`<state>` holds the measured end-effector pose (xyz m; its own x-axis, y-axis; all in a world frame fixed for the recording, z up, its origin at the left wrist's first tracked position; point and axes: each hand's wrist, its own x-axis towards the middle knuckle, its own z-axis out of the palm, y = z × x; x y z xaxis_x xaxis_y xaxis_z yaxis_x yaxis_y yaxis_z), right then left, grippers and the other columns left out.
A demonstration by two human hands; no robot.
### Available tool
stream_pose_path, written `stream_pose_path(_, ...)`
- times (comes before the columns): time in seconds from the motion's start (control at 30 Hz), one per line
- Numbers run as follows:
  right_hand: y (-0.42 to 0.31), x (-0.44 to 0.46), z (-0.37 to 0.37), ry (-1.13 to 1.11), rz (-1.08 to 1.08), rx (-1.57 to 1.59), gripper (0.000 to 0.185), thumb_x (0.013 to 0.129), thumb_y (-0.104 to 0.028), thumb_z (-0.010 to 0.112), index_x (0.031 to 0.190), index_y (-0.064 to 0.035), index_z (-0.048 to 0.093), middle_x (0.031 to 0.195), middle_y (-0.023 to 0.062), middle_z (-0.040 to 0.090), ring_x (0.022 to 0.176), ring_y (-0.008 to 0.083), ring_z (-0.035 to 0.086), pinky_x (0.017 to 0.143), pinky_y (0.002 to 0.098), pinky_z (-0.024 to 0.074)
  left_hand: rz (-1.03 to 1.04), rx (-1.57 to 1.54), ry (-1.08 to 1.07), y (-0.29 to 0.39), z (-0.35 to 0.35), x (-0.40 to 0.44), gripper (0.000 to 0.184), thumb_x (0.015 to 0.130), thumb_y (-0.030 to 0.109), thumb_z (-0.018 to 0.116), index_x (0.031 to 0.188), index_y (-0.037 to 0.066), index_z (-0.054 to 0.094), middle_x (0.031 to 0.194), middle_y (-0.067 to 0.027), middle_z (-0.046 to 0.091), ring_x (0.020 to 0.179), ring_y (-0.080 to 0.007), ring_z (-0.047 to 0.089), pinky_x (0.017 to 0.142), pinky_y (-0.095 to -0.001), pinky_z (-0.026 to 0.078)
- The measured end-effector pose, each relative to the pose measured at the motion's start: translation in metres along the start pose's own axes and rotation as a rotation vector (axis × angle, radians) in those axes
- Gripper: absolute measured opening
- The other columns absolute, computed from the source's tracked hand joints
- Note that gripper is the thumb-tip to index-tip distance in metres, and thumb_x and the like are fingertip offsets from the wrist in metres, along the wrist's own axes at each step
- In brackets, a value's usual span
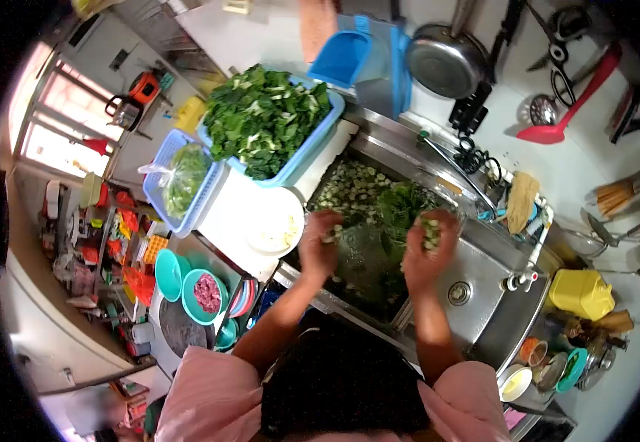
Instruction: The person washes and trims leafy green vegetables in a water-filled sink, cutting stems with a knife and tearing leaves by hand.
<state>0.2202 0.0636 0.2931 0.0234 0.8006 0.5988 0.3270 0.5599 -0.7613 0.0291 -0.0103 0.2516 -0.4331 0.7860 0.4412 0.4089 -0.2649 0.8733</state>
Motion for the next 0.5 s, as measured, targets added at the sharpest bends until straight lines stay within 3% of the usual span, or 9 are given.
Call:
stream_pose_path(0.03, 0.030, -0.031, 0.019, 0.009, -0.032, -0.072, 0.015, 0.088, -0.009, 0.064, 0.097, -0.0001, 0.058, 0.097, 0.0108, 0.058, 0.087, 0.0283, 0.057, 0.078, 0.0410, 0.0466, -0.107, 0.054, -0.093, -0.047, 0.012, -0.029, 0.041, 0.067, -0.011, 0.055, 0.104, 0.004, 0.064, 0.104, -0.0195, 0.063, 0.102, -0.0385, 0.062, 0.085, -0.0435, 0.050)
stream_pose_path(0.1, 0.134, -0.142, 0.053, -0.682, 0.711, -0.360, 0.029, 0.089, -0.016, 0.064, 0.114, -0.0010, 0.059, 0.116, 0.0163, 0.060, 0.099, 0.0381, 0.058, 0.086, 0.0487, 0.0456, -0.627, 0.689, -0.756, -0.178, 0.034, -0.133, 0.032, 0.087, 0.013, 0.055, 0.116, 0.003, 0.063, 0.113, -0.0239, 0.063, 0.102, -0.0428, 0.062, 0.086, -0.0488, 0.051)
stream_pose_path(0.13, 0.174, -0.193, 0.045, -0.875, 0.591, -0.551, 0.047, 0.091, -0.021, 0.061, 0.134, -0.0031, 0.053, 0.137, 0.0209, 0.051, 0.114, 0.0409, 0.055, 0.095, 0.0514, 0.0442, -0.560, 0.702, -0.958, -0.156, 0.019, -0.138, 0.037, 0.087, 0.014, 0.056, 0.121, 0.004, 0.062, 0.116, -0.0237, 0.063, 0.106, -0.0418, 0.062, 0.090, -0.0500, 0.051)
stream_pose_path(0.17, 0.175, -0.197, 0.039, -0.697, 0.281, -0.375, 0.055, 0.092, -0.022, 0.061, 0.143, -0.0063, 0.046, 0.147, 0.0212, 0.041, 0.121, 0.0402, 0.051, 0.102, 0.0501, 0.0425, -0.511, 0.674, -0.874, -0.141, 0.019, -0.128, 0.036, 0.085, 0.011, 0.056, 0.121, 0.004, 0.062, 0.116, -0.0232, 0.062, 0.104, -0.0414, 0.062, 0.089, -0.0493, 0.051)
stream_pose_path(0.2, 0.142, -0.178, 0.022, -0.724, 0.685, -0.101, 0.053, 0.094, -0.023, 0.061, 0.142, -0.0073, 0.046, 0.143, 0.0180, 0.047, 0.119, 0.0378, 0.052, 0.099, 0.0527, 0.0451, -0.460, 0.646, -0.792, -0.126, 0.018, -0.117, 0.036, 0.084, 0.007, 0.057, 0.120, 0.004, 0.062, 0.116, -0.0228, 0.062, 0.102, -0.0411, 0.062, 0.088, -0.0487, 0.051)
stream_pose_path(0.27, 0.128, -0.150, 0.022, -0.705, 0.590, -0.525, 0.051, 0.094, -0.022, 0.062, 0.141, -0.0072, 0.047, 0.136, 0.0182, 0.053, 0.108, 0.0352, 0.057, 0.086, 0.0545, 0.0496, -0.260, 0.599, -0.736, -0.093, 0.009, -0.092, 0.036, 0.082, -0.006, 0.057, 0.117, 0.003, 0.060, 0.116, -0.0226, 0.059, 0.098, -0.0413, 0.061, 0.083, -0.0462, 0.052)
stream_pose_path(0.3, 0.054, -0.090, 0.014, -0.563, 0.701, -0.396, 0.043, 0.094, -0.022, 0.062, 0.132, -0.0042, 0.053, 0.123, 0.0190, 0.058, 0.096, 0.0292, 0.060, 0.075, 0.0505, 0.0509, -0.117, 0.420, -0.563, -0.059, 0.003, -0.057, 0.038, 0.073, -0.014, 0.054, 0.106, 0.004, 0.061, 0.108, -0.0189, 0.059, 0.096, -0.0407, 0.059, 0.079, -0.0467, 0.051)
stream_pose_path(0.4, -0.024, 0.001, 0.002, -0.129, 0.121, -0.084, 0.018, 0.087, -0.006, 0.067, 0.102, 0.0025, 0.060, 0.087, 0.0071, 0.058, 0.076, 0.0182, 0.055, 0.067, 0.0306, 0.0468, 0.137, 0.217, -0.342, 0.041, -0.021, 0.032, 0.043, 0.069, -0.010, 0.052, 0.109, 0.005, 0.062, 0.105, -0.0151, 0.058, 0.102, -0.0366, 0.057, 0.086, -0.0448, 0.048)
stream_pose_path(0.5, -0.074, 0.029, 0.008, 0.110, -0.046, -0.090, 0.005, 0.085, -0.002, 0.061, 0.087, -0.0007, 0.057, 0.084, 0.0067, 0.053, 0.073, 0.0200, 0.051, 0.068, 0.0333, 0.0453, 0.257, 0.179, -0.222, 0.095, -0.050, 0.056, 0.047, 0.068, -0.012, 0.052, 0.111, 0.006, 0.061, 0.105, -0.0149, 0.058, 0.102, -0.0373, 0.056, 0.086, -0.0446, 0.048)
